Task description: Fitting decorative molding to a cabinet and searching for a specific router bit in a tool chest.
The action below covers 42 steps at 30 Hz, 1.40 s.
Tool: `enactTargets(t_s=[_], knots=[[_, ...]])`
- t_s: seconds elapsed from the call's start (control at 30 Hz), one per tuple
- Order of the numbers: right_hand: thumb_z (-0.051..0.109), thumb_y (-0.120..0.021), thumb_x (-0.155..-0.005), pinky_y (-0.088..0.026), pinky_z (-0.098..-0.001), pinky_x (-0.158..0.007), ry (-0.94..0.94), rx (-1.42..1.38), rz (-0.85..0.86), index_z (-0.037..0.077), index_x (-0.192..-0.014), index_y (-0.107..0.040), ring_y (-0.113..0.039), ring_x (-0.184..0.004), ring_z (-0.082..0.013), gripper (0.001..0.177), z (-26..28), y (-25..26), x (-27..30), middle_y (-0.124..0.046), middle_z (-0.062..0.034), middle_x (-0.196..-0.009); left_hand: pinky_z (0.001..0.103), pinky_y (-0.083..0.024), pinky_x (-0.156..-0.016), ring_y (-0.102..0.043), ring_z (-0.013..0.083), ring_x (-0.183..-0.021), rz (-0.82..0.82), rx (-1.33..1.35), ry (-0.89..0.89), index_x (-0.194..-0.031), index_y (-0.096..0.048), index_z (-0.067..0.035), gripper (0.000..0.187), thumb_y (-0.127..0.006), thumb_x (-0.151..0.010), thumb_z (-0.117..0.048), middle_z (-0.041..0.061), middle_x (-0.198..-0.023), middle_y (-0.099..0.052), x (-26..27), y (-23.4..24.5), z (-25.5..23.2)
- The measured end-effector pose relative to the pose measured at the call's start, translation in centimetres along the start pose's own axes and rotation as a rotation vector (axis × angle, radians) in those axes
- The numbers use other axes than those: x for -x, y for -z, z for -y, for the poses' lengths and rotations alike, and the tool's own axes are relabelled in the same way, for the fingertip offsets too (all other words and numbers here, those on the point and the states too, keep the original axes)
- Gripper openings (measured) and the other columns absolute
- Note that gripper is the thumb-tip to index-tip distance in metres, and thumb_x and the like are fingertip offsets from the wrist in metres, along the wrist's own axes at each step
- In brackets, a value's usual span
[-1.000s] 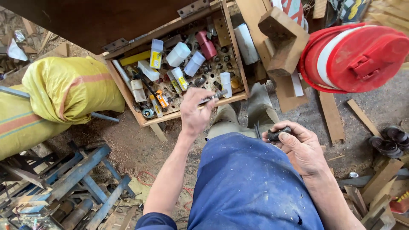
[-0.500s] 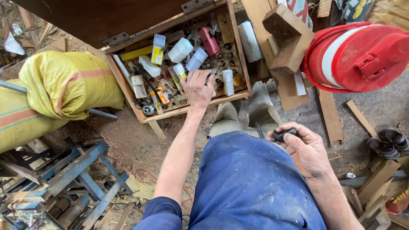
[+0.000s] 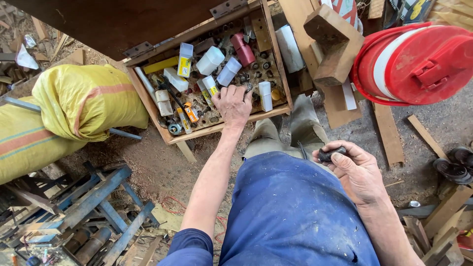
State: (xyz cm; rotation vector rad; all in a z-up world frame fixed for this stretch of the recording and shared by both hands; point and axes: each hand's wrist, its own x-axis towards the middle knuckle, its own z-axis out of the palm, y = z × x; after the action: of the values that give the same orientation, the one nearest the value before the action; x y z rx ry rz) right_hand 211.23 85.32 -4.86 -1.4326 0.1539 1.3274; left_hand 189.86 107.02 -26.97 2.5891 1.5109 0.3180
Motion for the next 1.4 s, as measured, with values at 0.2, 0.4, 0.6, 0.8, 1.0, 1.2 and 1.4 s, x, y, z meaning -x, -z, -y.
enactTargets(t_s=[0.2,0.4,0.6,0.8,1.0,1.2,1.4], knots=[[0.001,-0.063,-0.097,-0.063,-0.0419,-0.086,-0.016,0.002,-0.010,-0.005,-0.117,-0.067,-0.074,-0.094,-0.0314,0.021,0.1,-0.4,0.1,-0.071,-0.0244,-0.105,0.045,-0.044,-0.084,-0.060,0.0200,-0.080,-0.033,-0.020,-0.019,-0.078,-0.064,-0.023,0.019,-0.076,-0.076,-0.038,-0.002,-0.076,-0.056,-1.2,-0.5,-0.1],[0.001,-0.062,-0.098,-0.063,-0.0437,-0.089,-0.016,0.031,-0.011,-0.005,-0.118,-0.066,-0.073,-0.097,-0.0302,0.021,-0.4,-0.1,-0.1,-0.070,-0.0237,-0.106,0.045,-0.041,-0.088,-0.058,0.0196,-0.080,-0.006,-0.032,-0.185,-0.075,-0.064,-0.022,0.011,-0.075,-0.077,-0.024,-0.002,-0.077,-0.053,-0.7,-0.7,0.4],[-0.001,-0.062,-0.096,-0.063,-0.0474,-0.094,-0.040,-0.033,0.009,-0.005,-0.115,-0.067,-0.073,-0.099,-0.0364,0.021,-0.6,0.9,-0.3,-0.069,-0.0218,-0.105,0.040,-0.037,-0.085,-0.056,0.0181,-0.079,-0.002,-0.079,-0.246,-0.084,-0.066,-0.026,0.012,-0.077,-0.080,-0.022,-0.003,-0.081,-0.057,-1.9,1.2,-0.5],[0.000,-0.061,-0.096,-0.062,-0.0512,-0.098,-0.037,-0.046,0.031,-0.007,-0.113,-0.065,-0.073,-0.102,-0.0428,0.019,-0.6,2.1,-0.2,-0.067,-0.0231,-0.103,0.038,-0.046,-0.091,-0.062,0.0204,-0.110,-0.008,0.053,0.100,-0.115,-0.070,-0.027,0.030,-0.082,-0.087,-0.030,0.002,-0.118,-0.066,-5.5,2.9,4.9],[0.003,-0.063,-0.095,-0.062,-0.0520,-0.099,-0.049,-0.040,0.027,-0.006,-0.115,-0.065,-0.073,-0.103,-0.0412,0.021,-1.5,2.4,-0.3,-0.067,-0.0206,-0.105,0.059,-0.039,-0.096,-0.050,0.0313,-0.108,0.153,-0.051,0.115,-0.117,-0.068,-0.022,0.062,-0.095,-0.069,-0.049,0.007,-0.115,-0.049,-9.5,4.2,8.6],[0.002,-0.063,-0.095,-0.061,-0.0527,-0.099,-0.051,-0.053,-0.002,-0.006,-0.115,-0.065,-0.072,-0.103,-0.0427,0.022,-1.2,2.6,-0.6,-0.066,-0.0196,-0.106,0.047,-0.052,-0.089,-0.061,0.0222,-0.101,0.173,0.235,0.486,-0.109,-0.063,-0.012,0.049,-0.081,-0.078,-0.046,0.010,-0.116,-0.058,-9.3,10.8,8.4],[0.002,-0.062,-0.096,-0.062,-0.0520,-0.099,-0.061,-0.046,0.001,-0.005,-0.113,-0.066,-0.073,-0.103,-0.0413,0.019,-1.4,2.1,-1.3,-0.067,-0.0187,-0.104,0.036,-0.042,-0.069,-0.049,0.0178,-0.075,0.362,0.193,0.809,-0.079,-0.049,-0.017,0.034,-0.073,-0.078,-0.042,0.000,-0.085,-0.052,-3.3,12.9,10.7]])
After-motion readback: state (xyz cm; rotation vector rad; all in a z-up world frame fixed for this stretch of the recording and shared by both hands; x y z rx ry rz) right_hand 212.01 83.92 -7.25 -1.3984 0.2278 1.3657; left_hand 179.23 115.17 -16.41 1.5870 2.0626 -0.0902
